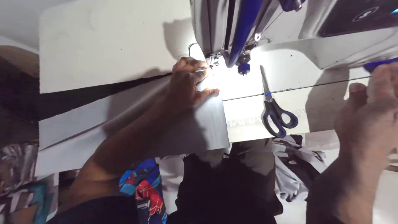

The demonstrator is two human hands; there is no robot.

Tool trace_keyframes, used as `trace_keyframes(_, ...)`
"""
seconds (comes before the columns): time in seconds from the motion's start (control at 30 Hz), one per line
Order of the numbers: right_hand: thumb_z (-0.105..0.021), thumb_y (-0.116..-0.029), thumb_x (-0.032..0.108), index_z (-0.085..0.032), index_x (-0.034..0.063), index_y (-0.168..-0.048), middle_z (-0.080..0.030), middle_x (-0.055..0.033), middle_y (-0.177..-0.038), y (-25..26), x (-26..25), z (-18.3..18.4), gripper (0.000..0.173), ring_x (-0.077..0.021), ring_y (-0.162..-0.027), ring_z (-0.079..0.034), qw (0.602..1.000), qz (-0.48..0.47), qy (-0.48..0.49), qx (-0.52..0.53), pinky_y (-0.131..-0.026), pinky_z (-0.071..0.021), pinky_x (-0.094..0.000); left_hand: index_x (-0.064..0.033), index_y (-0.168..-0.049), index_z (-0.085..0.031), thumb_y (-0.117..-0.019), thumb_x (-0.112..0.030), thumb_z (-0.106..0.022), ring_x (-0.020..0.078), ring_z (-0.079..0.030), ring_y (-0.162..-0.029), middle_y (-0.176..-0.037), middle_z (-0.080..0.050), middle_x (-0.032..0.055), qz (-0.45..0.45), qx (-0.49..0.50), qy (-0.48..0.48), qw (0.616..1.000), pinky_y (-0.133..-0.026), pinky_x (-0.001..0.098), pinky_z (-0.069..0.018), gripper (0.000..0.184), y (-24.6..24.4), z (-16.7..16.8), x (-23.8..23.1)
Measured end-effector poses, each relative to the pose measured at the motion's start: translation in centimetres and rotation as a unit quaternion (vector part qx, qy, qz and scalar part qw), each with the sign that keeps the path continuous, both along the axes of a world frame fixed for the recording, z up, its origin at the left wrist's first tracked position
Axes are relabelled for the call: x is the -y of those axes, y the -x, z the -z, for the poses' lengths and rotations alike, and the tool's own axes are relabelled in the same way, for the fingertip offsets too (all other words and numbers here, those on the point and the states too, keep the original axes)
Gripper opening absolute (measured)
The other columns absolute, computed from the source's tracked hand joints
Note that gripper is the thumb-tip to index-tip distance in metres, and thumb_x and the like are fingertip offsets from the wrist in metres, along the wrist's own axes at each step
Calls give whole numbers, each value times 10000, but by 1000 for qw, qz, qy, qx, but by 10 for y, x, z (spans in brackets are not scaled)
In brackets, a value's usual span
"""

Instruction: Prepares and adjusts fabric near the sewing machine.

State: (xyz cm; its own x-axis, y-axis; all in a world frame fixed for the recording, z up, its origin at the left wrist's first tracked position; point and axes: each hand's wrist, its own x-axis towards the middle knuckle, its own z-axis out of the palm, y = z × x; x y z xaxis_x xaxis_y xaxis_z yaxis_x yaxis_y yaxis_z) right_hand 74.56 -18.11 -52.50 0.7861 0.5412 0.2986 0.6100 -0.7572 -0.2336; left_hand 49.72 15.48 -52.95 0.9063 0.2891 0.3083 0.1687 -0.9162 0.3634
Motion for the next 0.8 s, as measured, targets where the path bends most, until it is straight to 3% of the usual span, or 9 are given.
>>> trace_keyframes(0.1,-405,-1104,389,-539,34,-1474,-504,-222,-1530,-3,-2,-4,530,-476,-1457,-399,994,-33,56,-83,-1126,-344,-698,-114,-1105,-794,-874,-556,-725,303,-589,-1224,-1252,-704,87,1,5,7,1000,-1039,494,-443,503,2,2,2)
trace_keyframes(0.3,-440,-1100,384,-552,55,-1469,-496,-218,-1537,-10,-5,-14,507,-531,-1407,-432,988,-28,90,-118,-1041,-359,-774,-139,-1124,-795,-876,-589,-708,273,-590,-1222,-1256,-707,55,9,18,7,1000,-1026,484,-444,522,4,4,7)
trace_keyframes(0.47,-432,-1103,283,-521,-19,-1464,-493,-266,-1521,8,-11,-16,479,-500,-1424,-433,997,-26,55,-52,-1104,-371,-694,-137,-1099,-799,-872,-611,-702,294,-584,-1240,-1265,-701,68,5,19,7,1000,-1010,510,-451,534,7,4,12)
trace_keyframes(0.53,-422,-1098,318,-396,17,-1565,-370,-244,-1614,23,-4,-19,556,-430,-1500,-347,1000,-21,-9,-7,-1198,-314,-597,-153,-1095,-805,-855,-621,-714,293,-580,-1250,-1262,-705,62,1,19,10,1000,-1023,519,-446,534,6,4,11)
trace_keyframes(0.57,-473,-1086,315,-425,20,-1552,-399,-243,-1598,33,3,-19,553,-407,-1491,-375,997,-37,-65,27,-1207,-327,-563,-158,-1098,-806,-852,-622,-714,294,-576,-1258,-1264,-705,61,1,18,9,1000,-1028,523,-444,532,5,4,10)
trace_keyframes(0.6,-550,-1066,266,-508,-19,-1482,-499,-268,-1512,46,11,-16,505,-390,-1414,-490,988,-63,-126,66,-1162,-411,-529,-162,-1106,-804,-849,-626,-714,295,-571,-1264,-1268,-703,61,0,15,9,1000,-1031,525,-440,539,5,5,9)
trace_keyframes(0.67,-650,-1010,121,-668,-83,-1197,-707,-250,-1159,83,23,-11,277,-304,-1076,-708,955,-126,-252,93,-936,-577,-440,-163,-1107,-805,-837,-641,-717,300,-565,-1268,-1265,-702,65,-4,17,7,1000,-1039,520,-436,555,3,6,7)
trace_keyframes(0.73,-653,-1011,149,-701,55,-1002,-736,-41,-923,130,26,-4,105,-111,-859,-723,922,-177,-344,-14,-774,-615,-296,-148,-1090,-806,-839,-637,-714,321,-558,-1266,-1257,-702,86,-4,25,-1,1000,-1062,518,-425,557,0,6,4)
trace_keyframes(0.8,-651,-1014,226,-717,125,-927,-742,26,-869,175,18,15,149,-70,-813,-721,893,-210,-364,-163,-737,-622,-267,-135,-1055,-807,-858,-613,-713,353,-553,-1266,-1248,-700,113,8,53,-21,998,-1070,544,-411,525,-2,8,-3)
